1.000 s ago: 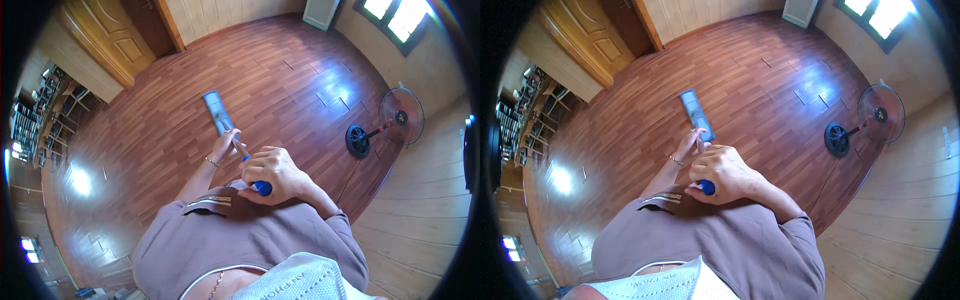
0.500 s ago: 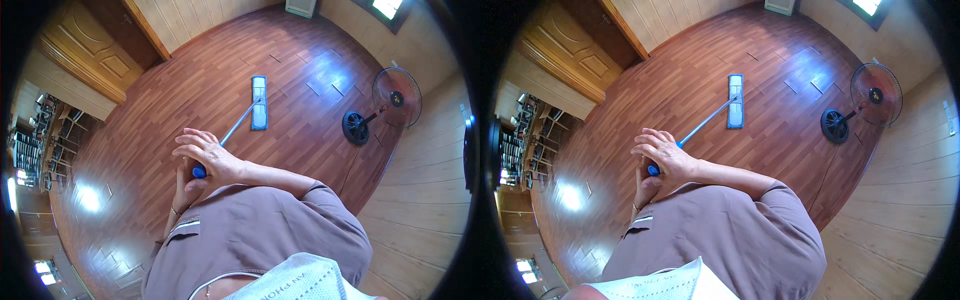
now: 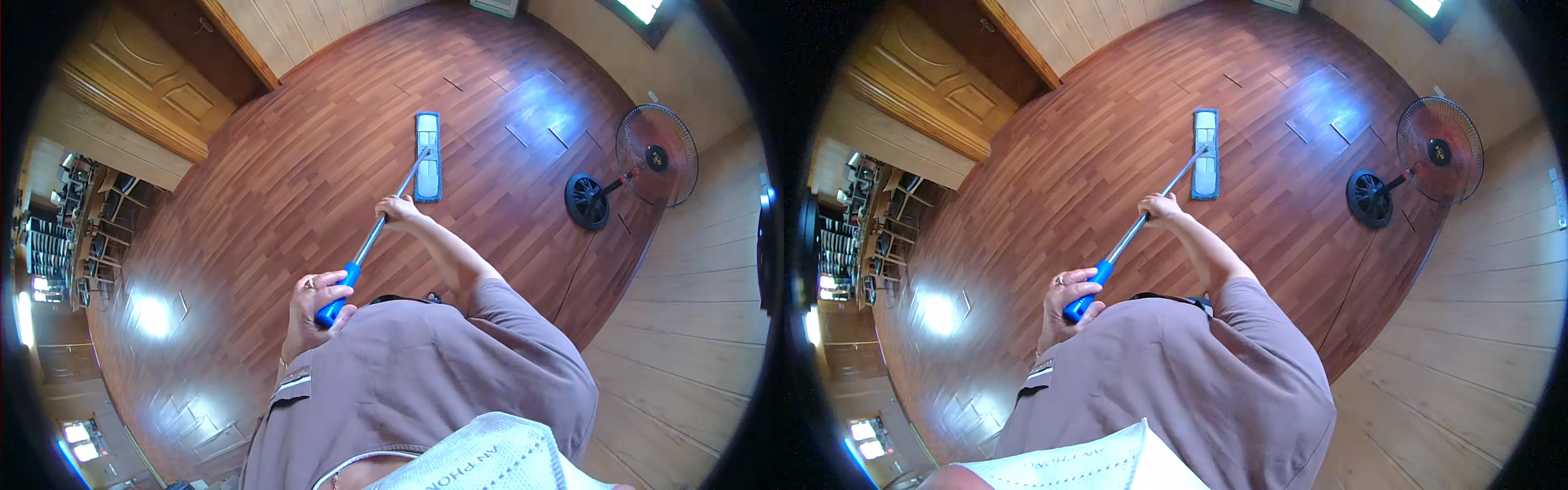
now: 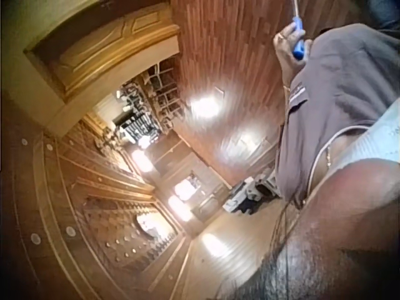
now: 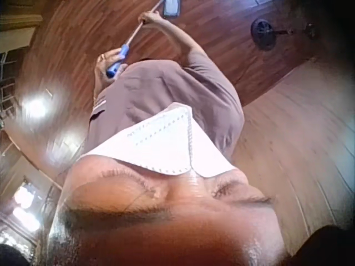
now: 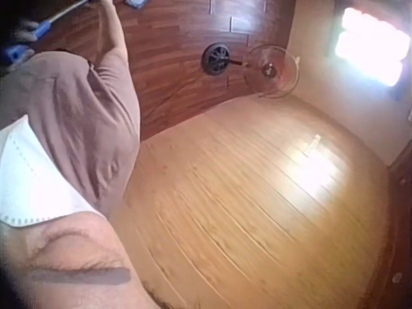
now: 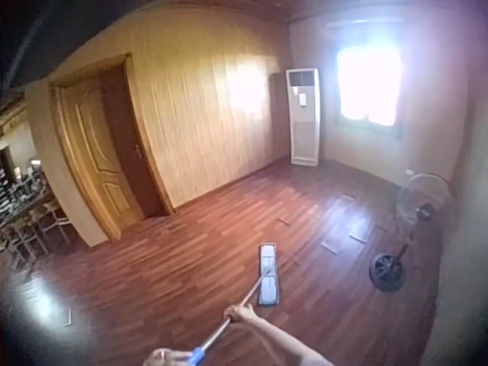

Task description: The person is mopping a wooden floor using a flat mop in a wood-paneled room.

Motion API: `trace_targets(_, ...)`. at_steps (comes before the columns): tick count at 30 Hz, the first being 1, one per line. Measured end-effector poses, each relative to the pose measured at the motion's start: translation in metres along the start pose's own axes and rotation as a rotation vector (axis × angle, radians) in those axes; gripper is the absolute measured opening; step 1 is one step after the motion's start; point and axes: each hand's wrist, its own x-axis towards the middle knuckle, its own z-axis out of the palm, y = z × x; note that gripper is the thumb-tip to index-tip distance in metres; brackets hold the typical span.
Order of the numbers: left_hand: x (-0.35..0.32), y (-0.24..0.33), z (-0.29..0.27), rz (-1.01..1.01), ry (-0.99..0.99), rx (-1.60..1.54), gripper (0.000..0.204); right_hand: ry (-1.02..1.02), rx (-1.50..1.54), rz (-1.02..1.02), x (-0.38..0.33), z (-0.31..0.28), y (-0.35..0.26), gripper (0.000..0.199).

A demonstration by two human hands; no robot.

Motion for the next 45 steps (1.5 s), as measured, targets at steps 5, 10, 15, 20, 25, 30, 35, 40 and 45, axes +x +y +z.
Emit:
trace_targets(5,-0.006,-0.009,-0.001,-0.088,0.107,-0.181,0.027,0.176,-0.096,0.069,-0.009,0.003,-0.02,0.012)
trace_targets(10,-0.006,-0.01,-0.013,-0.084,0.0,-0.264,0.027,0.296,-0.095,0.16,-0.046,0.011,-0.027,0.019)
trace_targets(15,0.001,-0.011,-0.02,-0.007,-0.141,-0.305,0.028,0.513,-0.051,0.243,-0.089,0.016,-0.032,0.042)
trace_targets(20,0.012,-0.01,-0.03,0.035,-0.327,-0.392,0.026,0.633,-0.077,0.386,-0.133,0.015,-0.044,0.04)
trace_targets(25,0.022,-0.015,-0.026,0.141,-0.458,-0.465,0.027,0.747,-0.109,0.505,-0.182,0.025,-0.053,0.041)
trace_targets(30,0.03,-0.018,-0.022,0.205,-0.594,-0.537,0.028,0.817,-0.202,0.655,-0.227,0.042,-0.066,0.042)
trace_targets(35,0.032,-0.029,-0.014,0.329,-0.773,-0.561,0.028,0.644,-0.231,0.99,-0.274,0.054,-0.095,0.038)
trace_targets(40,0.05,-0.037,-0.023,0.475,-0.913,-0.524,0.028,0.813,-0.231,1.126,-0.278,0.073,-0.122,0.041)
trace_targets(45,0.068,-0.029,-0.023,0.59,-1.004,-0.464,0.026,1.066,-0.285,1.167,-0.277,0.106,-0.136,0.041)
